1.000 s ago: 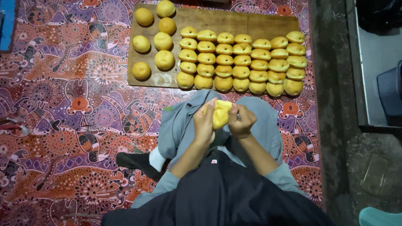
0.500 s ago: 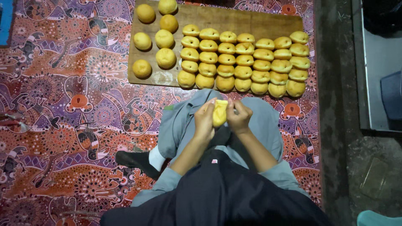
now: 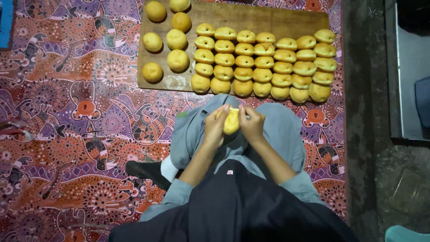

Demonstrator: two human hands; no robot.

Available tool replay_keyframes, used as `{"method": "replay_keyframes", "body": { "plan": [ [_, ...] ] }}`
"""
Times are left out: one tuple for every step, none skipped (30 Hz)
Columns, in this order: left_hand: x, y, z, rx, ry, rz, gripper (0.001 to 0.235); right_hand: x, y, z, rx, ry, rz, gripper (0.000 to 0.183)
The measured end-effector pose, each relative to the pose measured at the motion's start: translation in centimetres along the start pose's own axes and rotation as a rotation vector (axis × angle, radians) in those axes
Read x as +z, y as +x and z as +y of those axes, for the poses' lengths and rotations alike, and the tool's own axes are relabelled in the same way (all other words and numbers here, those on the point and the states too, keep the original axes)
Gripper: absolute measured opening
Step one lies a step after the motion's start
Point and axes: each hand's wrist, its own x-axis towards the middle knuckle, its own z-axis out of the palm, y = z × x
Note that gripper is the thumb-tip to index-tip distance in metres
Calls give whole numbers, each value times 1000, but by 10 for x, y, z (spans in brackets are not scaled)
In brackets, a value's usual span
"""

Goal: The person sits on a patterned floor mat and uses a small metal tool to poke a hole into the center of each round bun. They pick up buns from a wooden board, poke them, and place them back in rows.

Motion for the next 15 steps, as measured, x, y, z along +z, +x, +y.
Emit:
{"method": "replay_keyframes", "body": {
  "plan": [
    [-1,-2,7,184,315,-25,58,-3,3,-4,33,12,-22,21],
    [-4,-6,16,366,631,-51,72,-5,5,-7,69,24,-45,21],
    [-5,-9,24,547,947,-79,87,-8,9,-12,105,37,-67,21],
    [-6,-14,30,468,1021,-115,92,-12,10,-16,88,47,-88,20],
    [-7,-18,37,387,1093,-150,97,-16,12,-20,72,58,-109,19],
    [-8,-19,45,306,1162,-186,103,-19,16,-24,54,68,-129,18],
    [-11,-18,53,319,1092,-253,97,-24,19,-28,63,41,-127,19],
    [-16,-16,62,336,1020,-325,91,-31,23,-29,70,12,-120,19],
    [-21,-12,70,352,948,-396,86,-39,25,-29,77,-16,-113,19],
    [-29,-8,77,305,845,-445,84,-48,26,-26,153,44,-103,19],
    [-38,-3,82,258,740,-492,83,-58,27,-20,228,104,-94,20],
    [-49,3,86,211,634,-534,82,-67,27,-12,231,122,-60,19],
    [-60,9,89,185,628,-520,83,-76,26,0,234,140,-27,19],
    [-71,17,90,159,620,-506,84,-84,25,13,286,119,-20,20],
    [-83,26,91,133,612,-492,85,-90,22,27,337,99,-14,23]
  ]
}}
